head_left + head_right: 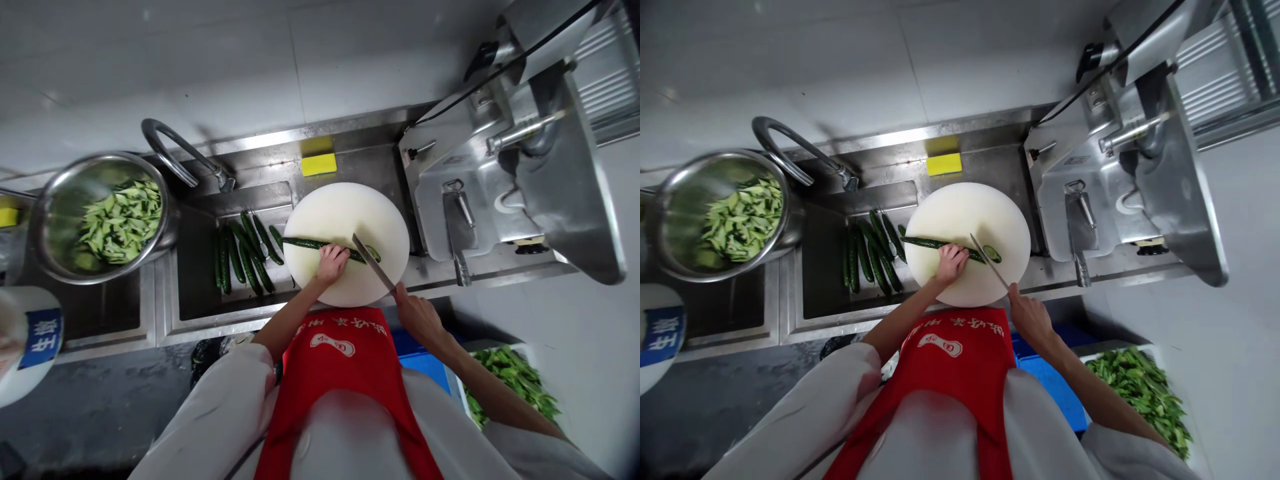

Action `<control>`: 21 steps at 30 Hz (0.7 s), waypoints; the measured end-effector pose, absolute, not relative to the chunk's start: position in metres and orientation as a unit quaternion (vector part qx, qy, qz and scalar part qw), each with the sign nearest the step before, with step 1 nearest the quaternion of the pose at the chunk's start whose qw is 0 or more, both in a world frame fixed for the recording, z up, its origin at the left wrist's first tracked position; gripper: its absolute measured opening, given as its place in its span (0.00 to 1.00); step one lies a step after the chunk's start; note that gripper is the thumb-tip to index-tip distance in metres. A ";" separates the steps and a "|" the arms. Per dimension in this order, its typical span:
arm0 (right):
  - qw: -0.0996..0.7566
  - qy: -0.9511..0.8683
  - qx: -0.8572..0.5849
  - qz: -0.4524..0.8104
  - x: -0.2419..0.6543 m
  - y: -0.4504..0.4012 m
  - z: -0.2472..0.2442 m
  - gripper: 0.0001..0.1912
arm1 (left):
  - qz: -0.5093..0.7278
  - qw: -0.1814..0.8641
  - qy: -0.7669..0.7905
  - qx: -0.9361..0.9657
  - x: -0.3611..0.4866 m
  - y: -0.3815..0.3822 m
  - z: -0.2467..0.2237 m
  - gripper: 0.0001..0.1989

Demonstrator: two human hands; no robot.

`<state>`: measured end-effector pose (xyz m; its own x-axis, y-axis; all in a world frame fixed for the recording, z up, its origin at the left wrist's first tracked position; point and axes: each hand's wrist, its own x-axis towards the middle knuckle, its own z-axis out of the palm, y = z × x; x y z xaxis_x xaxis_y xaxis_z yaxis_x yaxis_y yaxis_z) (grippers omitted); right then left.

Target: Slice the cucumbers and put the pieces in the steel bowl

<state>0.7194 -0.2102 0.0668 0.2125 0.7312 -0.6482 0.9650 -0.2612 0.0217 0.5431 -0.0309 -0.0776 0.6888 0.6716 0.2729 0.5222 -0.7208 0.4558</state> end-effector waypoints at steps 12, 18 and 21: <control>0.232 0.563 0.735 -0.299 0.701 -0.193 0.058 0.16 | 0.214 0.162 0.388 0.882 0.526 -0.022 -0.077 0.12; 0.225 0.582 0.728 -0.284 0.695 -0.184 0.085 0.17 | 0.207 0.154 0.398 0.880 0.521 -0.018 -0.079 0.14; 0.218 0.596 0.716 -0.293 0.687 -0.173 0.081 0.17 | 0.195 0.161 0.402 0.880 0.523 -0.020 -0.079 0.15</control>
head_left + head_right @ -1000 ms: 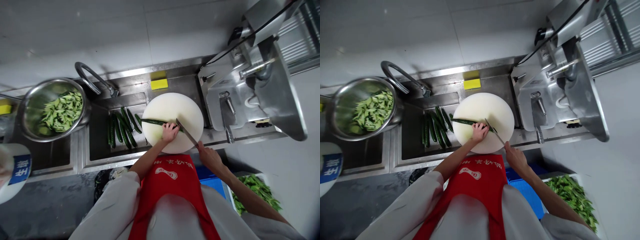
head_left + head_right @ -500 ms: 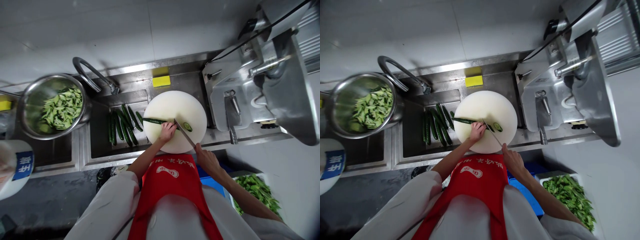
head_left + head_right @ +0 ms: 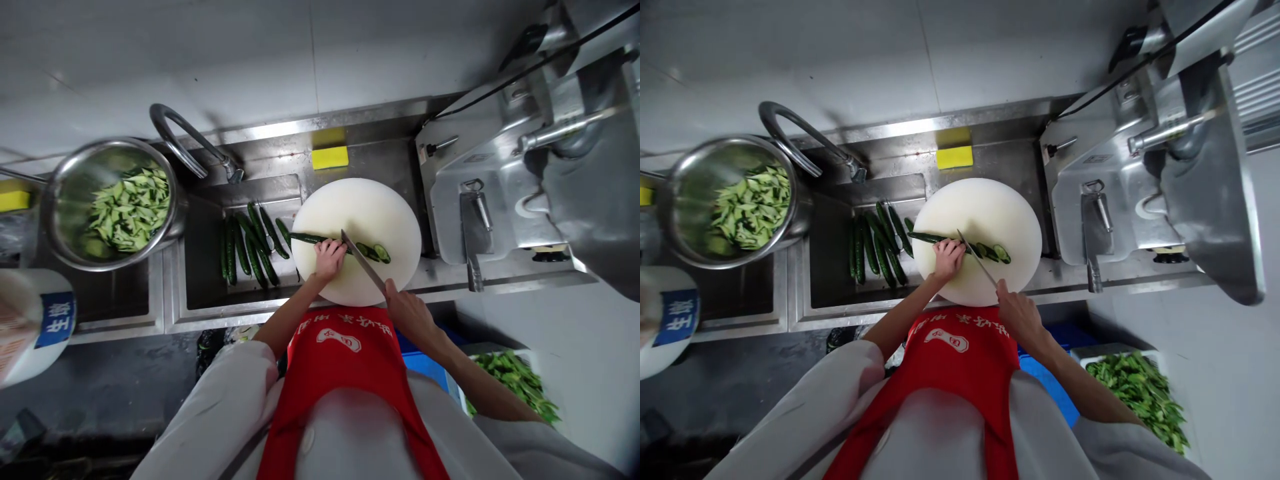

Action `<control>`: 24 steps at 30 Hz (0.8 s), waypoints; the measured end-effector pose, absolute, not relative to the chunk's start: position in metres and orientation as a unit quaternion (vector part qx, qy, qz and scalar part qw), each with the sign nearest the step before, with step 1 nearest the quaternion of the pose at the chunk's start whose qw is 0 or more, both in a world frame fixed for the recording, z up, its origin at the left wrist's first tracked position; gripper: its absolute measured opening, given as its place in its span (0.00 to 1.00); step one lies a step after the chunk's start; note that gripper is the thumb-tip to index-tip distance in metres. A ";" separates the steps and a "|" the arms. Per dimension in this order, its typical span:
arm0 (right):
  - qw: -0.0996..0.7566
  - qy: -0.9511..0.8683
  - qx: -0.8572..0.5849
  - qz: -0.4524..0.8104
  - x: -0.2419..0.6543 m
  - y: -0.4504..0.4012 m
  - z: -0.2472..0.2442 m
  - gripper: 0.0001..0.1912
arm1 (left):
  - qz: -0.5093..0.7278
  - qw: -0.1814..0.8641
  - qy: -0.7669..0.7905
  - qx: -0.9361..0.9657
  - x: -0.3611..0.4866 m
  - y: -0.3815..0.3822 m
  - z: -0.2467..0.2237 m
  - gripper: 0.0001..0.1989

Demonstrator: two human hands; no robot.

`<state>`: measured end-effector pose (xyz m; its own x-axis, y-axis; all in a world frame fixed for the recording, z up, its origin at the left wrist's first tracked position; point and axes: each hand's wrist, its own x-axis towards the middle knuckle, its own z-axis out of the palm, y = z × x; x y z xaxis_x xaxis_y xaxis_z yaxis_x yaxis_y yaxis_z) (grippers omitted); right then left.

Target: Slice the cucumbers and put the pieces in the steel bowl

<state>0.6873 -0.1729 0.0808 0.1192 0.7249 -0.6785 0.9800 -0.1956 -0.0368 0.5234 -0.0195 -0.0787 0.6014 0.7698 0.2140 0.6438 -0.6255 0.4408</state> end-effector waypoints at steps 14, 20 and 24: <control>0.225 0.588 0.718 -0.298 0.679 -0.167 0.085 0.16 | 0.215 0.185 0.452 0.846 0.499 -0.007 -0.076 0.14; 0.240 0.609 0.696 -0.297 0.657 -0.141 0.063 0.18 | 0.213 0.197 0.435 0.852 0.495 -0.007 -0.074 0.14; 0.239 0.601 0.697 -0.309 0.665 -0.154 0.047 0.18 | 0.239 0.171 0.497 0.817 0.473 0.004 -0.070 0.14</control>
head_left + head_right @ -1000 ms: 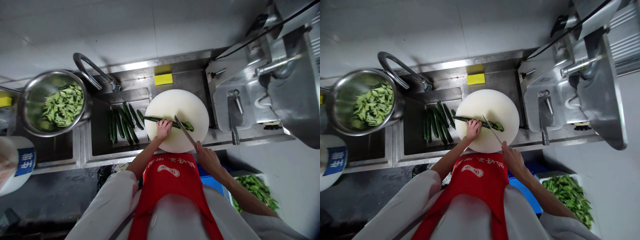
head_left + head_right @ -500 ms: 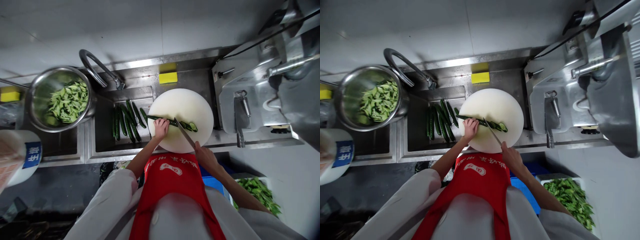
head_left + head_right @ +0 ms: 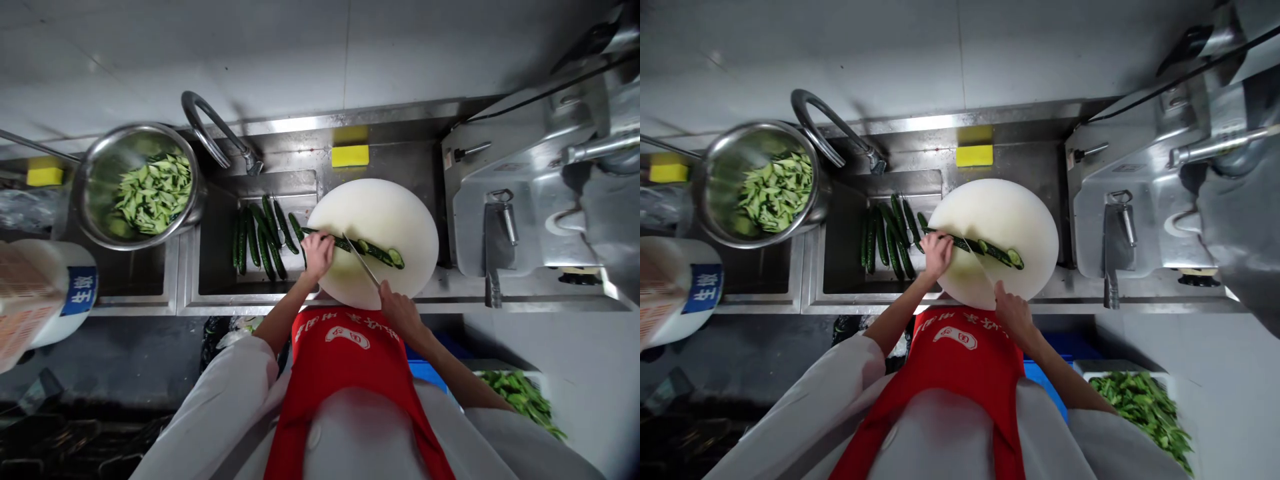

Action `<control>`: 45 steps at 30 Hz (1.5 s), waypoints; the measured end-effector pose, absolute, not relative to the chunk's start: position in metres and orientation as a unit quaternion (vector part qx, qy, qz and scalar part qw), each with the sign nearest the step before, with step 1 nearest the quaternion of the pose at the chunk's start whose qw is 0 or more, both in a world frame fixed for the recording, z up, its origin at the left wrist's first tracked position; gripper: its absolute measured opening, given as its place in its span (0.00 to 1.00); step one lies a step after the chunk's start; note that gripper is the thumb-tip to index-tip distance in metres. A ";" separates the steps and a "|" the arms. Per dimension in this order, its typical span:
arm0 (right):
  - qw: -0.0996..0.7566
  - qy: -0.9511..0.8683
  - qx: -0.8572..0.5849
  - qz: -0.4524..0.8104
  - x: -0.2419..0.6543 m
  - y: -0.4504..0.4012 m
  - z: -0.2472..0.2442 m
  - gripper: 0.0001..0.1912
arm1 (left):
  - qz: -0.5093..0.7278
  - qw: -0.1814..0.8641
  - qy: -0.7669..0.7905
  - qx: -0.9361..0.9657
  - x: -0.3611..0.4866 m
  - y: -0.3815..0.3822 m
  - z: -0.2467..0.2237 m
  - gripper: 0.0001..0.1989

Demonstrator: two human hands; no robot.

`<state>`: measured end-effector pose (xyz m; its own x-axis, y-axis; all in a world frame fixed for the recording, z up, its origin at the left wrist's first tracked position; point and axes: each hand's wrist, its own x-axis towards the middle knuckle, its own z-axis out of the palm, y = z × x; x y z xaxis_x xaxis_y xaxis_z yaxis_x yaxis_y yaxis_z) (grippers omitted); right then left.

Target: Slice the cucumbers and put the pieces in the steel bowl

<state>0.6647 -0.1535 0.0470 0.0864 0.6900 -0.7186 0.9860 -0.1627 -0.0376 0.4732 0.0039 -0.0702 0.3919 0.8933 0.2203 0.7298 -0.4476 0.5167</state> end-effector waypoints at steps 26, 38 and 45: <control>0.213 0.591 0.708 -0.324 0.646 -0.132 0.053 0.17 | 0.262 0.201 0.487 0.808 0.443 0.019 -0.077 0.14; 0.237 0.621 0.679 -0.313 0.618 -0.114 0.067 0.18 | 0.249 0.203 0.467 0.824 0.444 0.018 -0.079 0.15; 0.223 0.603 0.691 -0.330 0.632 -0.108 0.045 0.17 | 0.272 0.208 0.514 0.787 0.432 0.025 -0.080 0.12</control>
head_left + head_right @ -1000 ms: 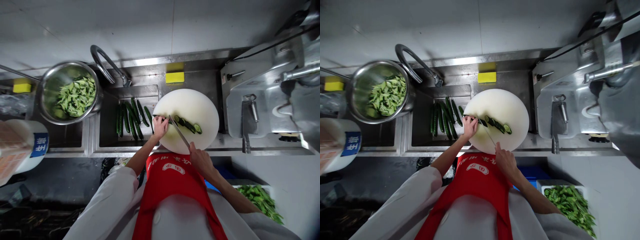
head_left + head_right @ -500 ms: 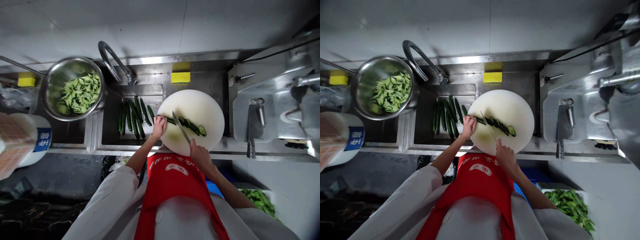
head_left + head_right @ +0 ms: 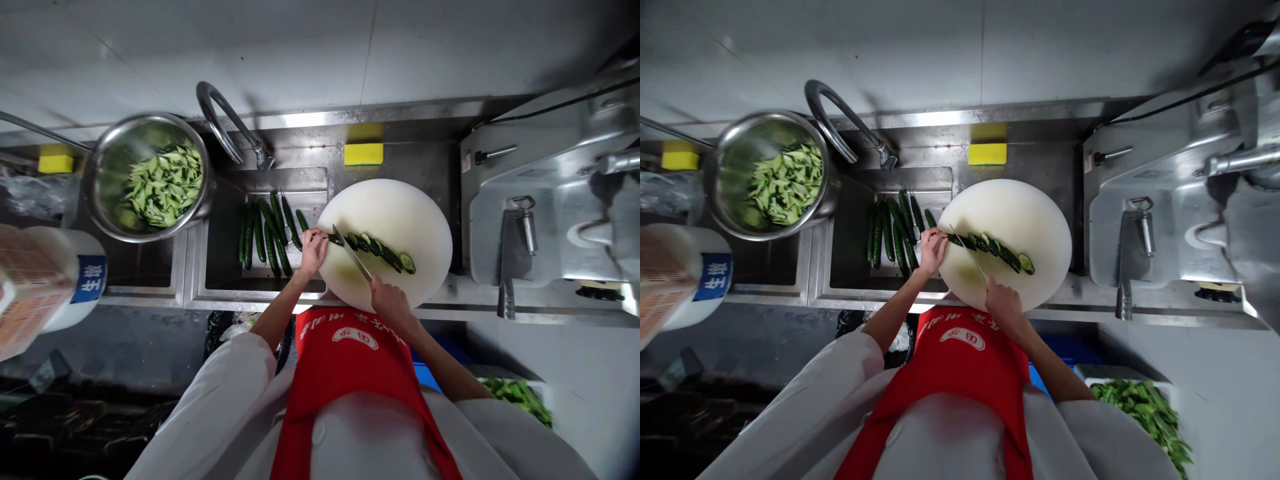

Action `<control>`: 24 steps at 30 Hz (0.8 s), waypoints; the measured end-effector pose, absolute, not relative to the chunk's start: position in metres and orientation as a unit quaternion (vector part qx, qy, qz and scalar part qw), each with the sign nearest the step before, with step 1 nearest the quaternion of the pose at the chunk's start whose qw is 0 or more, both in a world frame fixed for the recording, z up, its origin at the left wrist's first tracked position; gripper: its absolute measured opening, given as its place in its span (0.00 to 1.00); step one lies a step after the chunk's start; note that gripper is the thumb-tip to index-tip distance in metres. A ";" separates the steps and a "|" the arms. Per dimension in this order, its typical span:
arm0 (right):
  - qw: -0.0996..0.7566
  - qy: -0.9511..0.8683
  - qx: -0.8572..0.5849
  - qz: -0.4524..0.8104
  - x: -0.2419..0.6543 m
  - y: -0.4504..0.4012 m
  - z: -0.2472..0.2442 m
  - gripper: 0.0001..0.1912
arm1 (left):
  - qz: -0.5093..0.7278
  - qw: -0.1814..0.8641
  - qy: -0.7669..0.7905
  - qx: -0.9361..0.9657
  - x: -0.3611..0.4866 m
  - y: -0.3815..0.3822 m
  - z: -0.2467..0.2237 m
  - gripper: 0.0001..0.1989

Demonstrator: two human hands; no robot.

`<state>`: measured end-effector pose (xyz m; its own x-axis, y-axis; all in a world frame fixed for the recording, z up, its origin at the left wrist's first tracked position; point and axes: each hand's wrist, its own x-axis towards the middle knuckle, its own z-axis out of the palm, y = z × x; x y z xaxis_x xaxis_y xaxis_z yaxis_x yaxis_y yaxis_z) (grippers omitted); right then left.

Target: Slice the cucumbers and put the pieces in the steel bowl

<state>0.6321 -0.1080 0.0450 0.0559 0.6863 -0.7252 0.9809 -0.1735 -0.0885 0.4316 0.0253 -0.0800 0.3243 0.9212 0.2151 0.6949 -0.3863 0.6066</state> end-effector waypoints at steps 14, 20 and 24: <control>0.218 0.631 0.692 -0.275 0.648 -0.122 0.072 0.19 | 0.286 0.223 0.467 0.807 0.440 0.019 -0.089 0.13; 0.224 0.636 0.685 -0.277 0.657 -0.122 0.076 0.19 | 0.310 0.240 0.469 0.791 0.441 0.022 -0.090 0.12; 0.223 0.649 0.672 -0.278 0.650 -0.123 0.075 0.18 | 0.317 0.237 0.468 0.790 0.442 0.023 -0.089 0.12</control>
<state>0.6503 -0.1229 0.0754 0.0030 0.7482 -0.6634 0.9965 -0.0575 -0.0602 0.4425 0.0227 -0.0894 0.3604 0.8901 0.2790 0.5898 -0.4492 0.6710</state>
